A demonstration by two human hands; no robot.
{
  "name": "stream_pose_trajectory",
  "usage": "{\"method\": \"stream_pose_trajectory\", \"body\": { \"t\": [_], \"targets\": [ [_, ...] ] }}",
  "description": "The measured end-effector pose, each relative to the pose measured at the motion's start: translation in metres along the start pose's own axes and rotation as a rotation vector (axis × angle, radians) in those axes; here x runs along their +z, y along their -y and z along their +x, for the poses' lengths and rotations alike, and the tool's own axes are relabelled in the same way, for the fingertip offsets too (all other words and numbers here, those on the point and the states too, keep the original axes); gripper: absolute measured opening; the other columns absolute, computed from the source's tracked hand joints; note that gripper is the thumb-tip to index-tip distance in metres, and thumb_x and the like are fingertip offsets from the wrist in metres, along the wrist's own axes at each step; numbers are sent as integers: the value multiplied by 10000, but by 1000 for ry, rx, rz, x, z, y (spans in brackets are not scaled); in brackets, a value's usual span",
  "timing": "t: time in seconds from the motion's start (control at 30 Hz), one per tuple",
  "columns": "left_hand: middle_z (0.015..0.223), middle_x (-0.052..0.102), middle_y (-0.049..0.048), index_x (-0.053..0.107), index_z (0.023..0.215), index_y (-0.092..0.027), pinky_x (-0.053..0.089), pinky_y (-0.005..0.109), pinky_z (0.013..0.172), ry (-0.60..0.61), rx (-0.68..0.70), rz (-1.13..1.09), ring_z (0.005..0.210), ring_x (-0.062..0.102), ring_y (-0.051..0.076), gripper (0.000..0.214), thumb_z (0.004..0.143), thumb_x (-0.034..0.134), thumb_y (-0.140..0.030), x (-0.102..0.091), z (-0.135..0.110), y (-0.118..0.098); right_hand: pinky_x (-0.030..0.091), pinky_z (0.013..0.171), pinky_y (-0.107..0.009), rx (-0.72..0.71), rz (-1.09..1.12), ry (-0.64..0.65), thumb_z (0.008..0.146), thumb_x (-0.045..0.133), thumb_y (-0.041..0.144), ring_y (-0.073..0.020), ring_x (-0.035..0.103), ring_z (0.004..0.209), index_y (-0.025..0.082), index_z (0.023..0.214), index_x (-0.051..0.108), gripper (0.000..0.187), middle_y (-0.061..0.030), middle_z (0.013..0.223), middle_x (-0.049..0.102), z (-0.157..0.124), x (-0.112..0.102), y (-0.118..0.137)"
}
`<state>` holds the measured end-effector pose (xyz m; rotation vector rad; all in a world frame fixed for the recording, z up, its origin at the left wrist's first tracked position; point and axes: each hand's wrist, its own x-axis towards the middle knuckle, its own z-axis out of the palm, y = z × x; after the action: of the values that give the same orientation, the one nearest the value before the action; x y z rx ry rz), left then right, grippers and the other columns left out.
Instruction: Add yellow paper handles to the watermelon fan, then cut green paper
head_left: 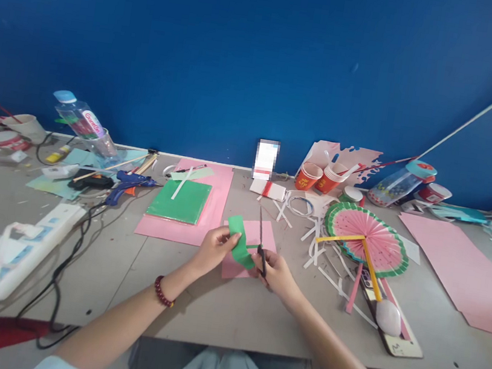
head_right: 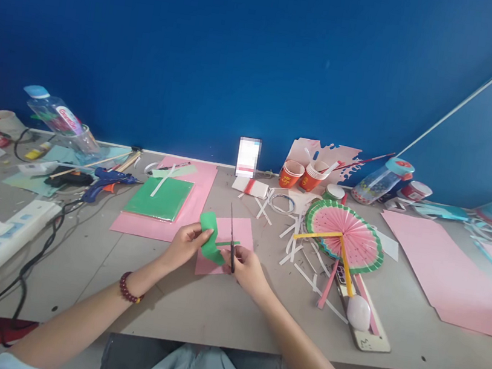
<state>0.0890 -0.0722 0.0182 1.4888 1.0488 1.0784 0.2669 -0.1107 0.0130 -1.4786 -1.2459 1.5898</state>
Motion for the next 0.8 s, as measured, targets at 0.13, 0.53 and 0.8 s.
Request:
{"method": "stream_pose_trajectory", "body": {
  "t": [0.13,0.53,0.8],
  "targets": [
    [711,510,15,579,616,-156,394,223,563,-42,43,0,670,486,130,321,811,557,-410,0,2,-2,277,399,-180,-126,49,-143,606,720,416,-53,375,437,197,794,457,390,65,591,473,7,-10,0],
    [468,403,-40,458,523,-196,252,244,471,-101,-41,261,457,397,119,311,796,522,-329,-6,2,5,494,653,-285,-238,107,-308,584,708,293,-166,613,738,218,875,404,427,5,752,574,28,-24,-14],
    [480,381,-45,441,565,-201,211,255,495,-122,55,422,462,358,118,291,831,485,-313,-7,2,0,517,613,-304,-218,63,-256,612,667,286,-194,611,814,221,867,404,372,-28,842,559,27,-21,-11]
  ]
}}
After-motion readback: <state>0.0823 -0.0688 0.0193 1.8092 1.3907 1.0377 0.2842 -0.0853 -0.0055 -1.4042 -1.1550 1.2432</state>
